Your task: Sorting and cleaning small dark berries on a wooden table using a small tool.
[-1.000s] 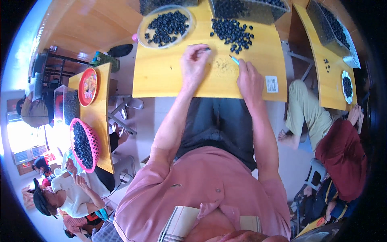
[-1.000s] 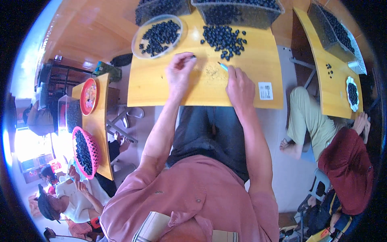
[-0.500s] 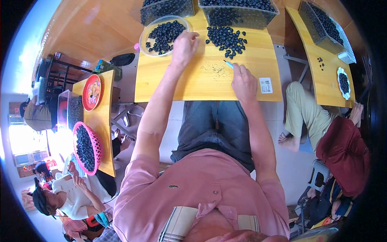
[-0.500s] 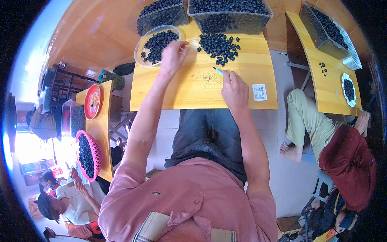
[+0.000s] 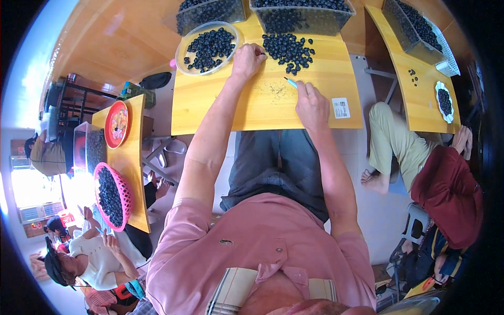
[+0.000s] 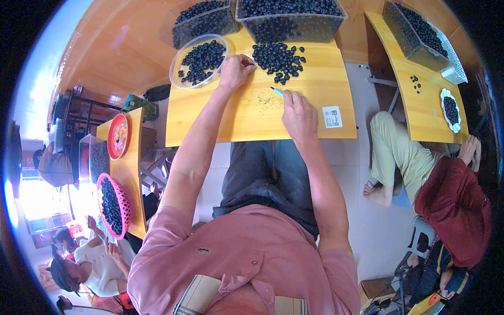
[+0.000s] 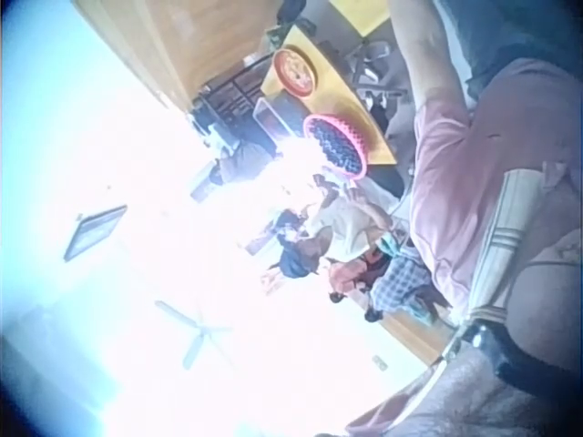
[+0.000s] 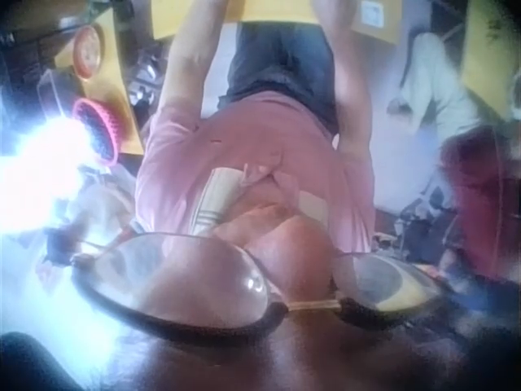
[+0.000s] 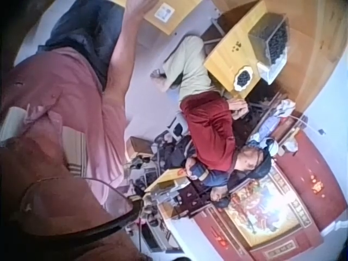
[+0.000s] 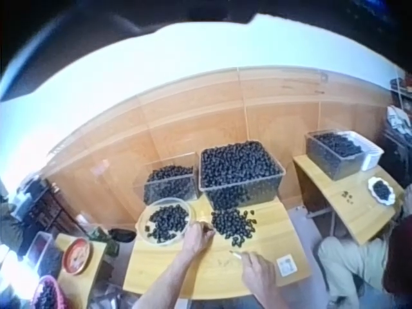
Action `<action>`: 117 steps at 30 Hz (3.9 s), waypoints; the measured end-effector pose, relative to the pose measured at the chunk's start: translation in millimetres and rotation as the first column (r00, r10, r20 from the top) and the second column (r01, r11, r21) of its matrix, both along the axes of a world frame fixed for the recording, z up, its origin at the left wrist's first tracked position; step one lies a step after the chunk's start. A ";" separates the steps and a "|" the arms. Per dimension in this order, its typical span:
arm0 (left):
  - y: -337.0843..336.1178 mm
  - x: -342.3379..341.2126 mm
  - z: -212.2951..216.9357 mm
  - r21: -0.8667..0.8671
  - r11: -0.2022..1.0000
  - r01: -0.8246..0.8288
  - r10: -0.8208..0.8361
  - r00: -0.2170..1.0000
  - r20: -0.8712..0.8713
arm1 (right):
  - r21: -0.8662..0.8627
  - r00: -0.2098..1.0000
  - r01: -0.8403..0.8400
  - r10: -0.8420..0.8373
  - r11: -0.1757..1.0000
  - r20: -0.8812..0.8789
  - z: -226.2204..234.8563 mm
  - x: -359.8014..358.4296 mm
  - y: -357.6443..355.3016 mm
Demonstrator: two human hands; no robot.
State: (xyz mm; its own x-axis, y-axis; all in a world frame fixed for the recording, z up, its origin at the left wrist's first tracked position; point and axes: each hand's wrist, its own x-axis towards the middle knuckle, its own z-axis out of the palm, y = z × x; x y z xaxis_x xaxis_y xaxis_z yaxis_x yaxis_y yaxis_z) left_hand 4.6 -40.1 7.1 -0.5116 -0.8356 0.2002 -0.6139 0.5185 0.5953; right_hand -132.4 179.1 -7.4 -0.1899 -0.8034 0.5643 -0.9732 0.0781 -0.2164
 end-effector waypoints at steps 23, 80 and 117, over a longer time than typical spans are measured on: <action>123.3 15.3 -10.2 0.328 0.943 0.049 0.154 0.811 -0.564 | -0.050 0.990 -0.135 0.134 0.990 -0.031 5.8 4.5 3.0; 61.9 -17.7 11.7 -0.002 0.998 0.065 -0.065 0.991 -0.113 | 0.040 0.987 0.151 -0.149 0.988 -0.059 3.7 2.3 3.3; 131.8 9.4 -2.1 0.610 0.785 0.111 0.386 0.681 -0.622 | 0.044 0.996 0.086 -0.085 0.995 -0.026 6.9 3.7 4.2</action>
State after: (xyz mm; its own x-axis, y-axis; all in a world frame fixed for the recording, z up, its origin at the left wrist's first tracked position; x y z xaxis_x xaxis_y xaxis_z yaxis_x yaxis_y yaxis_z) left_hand 14.0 91.6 5.1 -0.2965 -0.9505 -0.0928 0.0699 -0.1186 0.9905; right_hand -128.8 183.2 -0.5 -0.2456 -0.8094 0.5334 -0.9674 0.1701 -0.1874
